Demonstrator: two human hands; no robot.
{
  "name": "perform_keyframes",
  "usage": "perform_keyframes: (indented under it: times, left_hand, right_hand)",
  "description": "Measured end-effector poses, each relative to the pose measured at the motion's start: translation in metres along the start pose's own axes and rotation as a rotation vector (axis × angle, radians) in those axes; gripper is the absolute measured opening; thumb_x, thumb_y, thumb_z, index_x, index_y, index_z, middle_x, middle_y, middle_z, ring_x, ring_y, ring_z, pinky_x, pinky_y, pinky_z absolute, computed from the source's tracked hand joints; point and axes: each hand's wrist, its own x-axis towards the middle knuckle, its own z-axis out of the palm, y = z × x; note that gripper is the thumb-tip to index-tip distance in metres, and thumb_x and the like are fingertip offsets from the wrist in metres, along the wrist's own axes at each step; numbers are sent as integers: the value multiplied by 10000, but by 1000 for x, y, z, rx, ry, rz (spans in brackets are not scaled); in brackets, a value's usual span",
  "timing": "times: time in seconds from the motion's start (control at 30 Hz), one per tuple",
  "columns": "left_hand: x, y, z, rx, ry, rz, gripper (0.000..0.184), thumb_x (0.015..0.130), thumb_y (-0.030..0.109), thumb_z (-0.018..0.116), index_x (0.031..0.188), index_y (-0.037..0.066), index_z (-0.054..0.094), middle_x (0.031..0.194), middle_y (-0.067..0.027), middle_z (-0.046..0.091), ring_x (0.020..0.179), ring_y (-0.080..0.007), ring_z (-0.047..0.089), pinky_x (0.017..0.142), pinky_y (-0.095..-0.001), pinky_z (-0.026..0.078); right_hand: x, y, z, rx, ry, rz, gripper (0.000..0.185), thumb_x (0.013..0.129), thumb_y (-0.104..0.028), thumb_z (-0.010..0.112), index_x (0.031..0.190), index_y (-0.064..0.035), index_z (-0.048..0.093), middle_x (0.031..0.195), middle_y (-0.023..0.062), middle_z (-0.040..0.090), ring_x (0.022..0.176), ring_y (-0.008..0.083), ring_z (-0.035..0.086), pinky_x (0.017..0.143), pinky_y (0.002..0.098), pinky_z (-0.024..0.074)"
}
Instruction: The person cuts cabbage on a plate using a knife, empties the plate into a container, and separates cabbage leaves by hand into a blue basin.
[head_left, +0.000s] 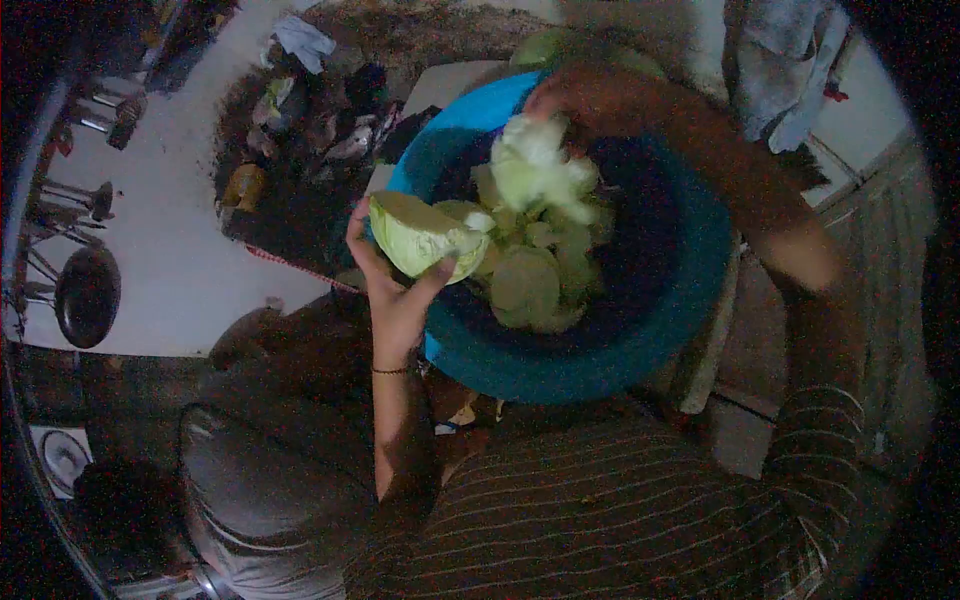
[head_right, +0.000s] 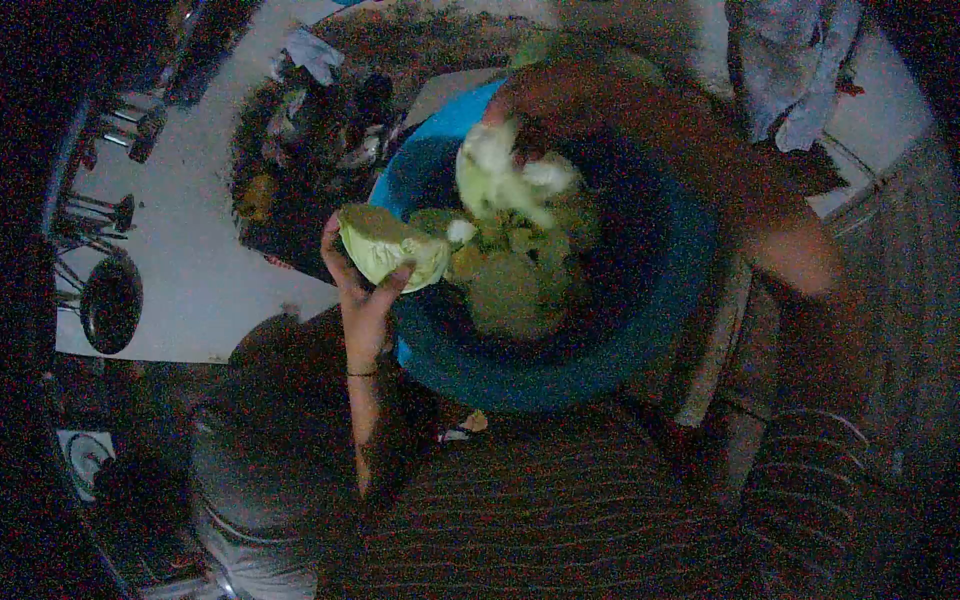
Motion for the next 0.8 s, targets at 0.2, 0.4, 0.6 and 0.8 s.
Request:
perform_keyframes:
  times: [0.2,0.4,0.6,0.8]
  left_hand:
    - [-1,-22,-8,-597,73,-488,524,882,424,462,1248,50,435,1186,-116,541,1064,-276,544,917,-435,439]
    - [8,-10,8,-469,-75,-624,547,875,376,517,1272,14,414,1227,-112,508,1143,-222,482,966,-357,377]
    - [30,23,25,-509,-207,-608,576,920,477,399,1327,73,346,1222,-107,501,1139,-253,478,936,-448,392]
    - [53,14,32,-814,-267,-480,389,913,214,463,1263,62,386,1207,-143,504,1075,-312,532,904,-509,450]
  right_hand:
    - [0,29,21,-288,11,-178,271,827,-265,603,919,-10,611,832,107,626,818,205,600,734,324,487]
    - [9,-9,0,1025,-221,364,260,861,-296,578,942,-49,592,768,14,602,641,96,575,596,248,482]
    - [9,-31,6,393,-26,388,241,845,-292,593,897,-57,565,743,20,599,690,107,570,610,284,468]
    - [6,-66,45,-271,-33,-113,209,763,-202,613,903,-57,560,761,117,592,755,295,595,682,404,468]
